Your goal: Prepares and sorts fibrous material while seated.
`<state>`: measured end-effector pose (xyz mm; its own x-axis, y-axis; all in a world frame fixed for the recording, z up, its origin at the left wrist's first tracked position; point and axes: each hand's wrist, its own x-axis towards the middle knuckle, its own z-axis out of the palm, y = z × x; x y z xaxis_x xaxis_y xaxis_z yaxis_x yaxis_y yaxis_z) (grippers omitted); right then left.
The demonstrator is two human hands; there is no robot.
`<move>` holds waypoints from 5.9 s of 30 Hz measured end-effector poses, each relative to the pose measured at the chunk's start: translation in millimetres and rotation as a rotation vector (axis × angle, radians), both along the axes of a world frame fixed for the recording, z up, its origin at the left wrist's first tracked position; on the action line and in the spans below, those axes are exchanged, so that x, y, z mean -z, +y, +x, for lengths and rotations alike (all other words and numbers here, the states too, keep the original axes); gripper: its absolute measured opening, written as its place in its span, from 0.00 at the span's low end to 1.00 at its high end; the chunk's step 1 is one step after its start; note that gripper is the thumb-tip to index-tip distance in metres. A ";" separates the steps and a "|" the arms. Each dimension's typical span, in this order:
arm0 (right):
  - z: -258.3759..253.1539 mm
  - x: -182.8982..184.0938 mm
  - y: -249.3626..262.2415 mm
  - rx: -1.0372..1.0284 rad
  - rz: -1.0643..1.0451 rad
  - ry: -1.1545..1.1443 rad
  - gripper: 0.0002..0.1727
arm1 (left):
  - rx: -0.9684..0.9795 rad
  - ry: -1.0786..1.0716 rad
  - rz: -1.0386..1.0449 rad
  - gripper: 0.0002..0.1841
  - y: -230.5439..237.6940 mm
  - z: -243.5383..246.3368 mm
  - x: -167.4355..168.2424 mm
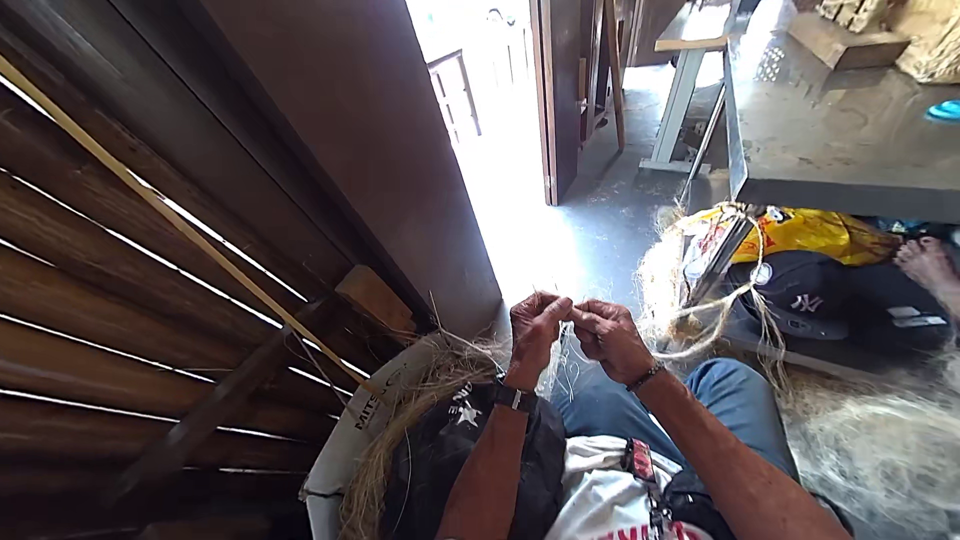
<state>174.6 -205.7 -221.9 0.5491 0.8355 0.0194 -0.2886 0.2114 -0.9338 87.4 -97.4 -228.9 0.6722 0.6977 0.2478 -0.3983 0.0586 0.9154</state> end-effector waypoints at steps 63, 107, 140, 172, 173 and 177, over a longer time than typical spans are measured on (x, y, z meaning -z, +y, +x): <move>7.0 19.0 -2.5 0.048 -0.067 0.149 0.13 | -0.038 0.006 0.023 0.08 16.2 -25.2 10.0; 14.0 11.1 -4.8 -0.183 -0.159 0.145 0.15 | 0.181 -0.023 -0.221 0.12 1.5 0.3 30.9; 27.6 26.9 -7.1 -0.375 -0.115 0.297 0.12 | 0.161 -0.022 -0.210 0.09 -8.1 1.5 40.3; 25.4 -21.1 5.0 0.355 -0.006 0.166 0.04 | 0.080 0.234 -0.043 0.26 -16.6 27.7 -3.2; 25.1 -21.3 4.6 0.343 -0.007 0.195 0.04 | 0.065 0.219 -0.032 0.26 -17.0 29.0 -3.7; 23.3 -19.1 4.2 0.328 -0.046 0.223 0.05 | 0.046 0.181 -0.011 0.28 -17.1 29.6 -4.1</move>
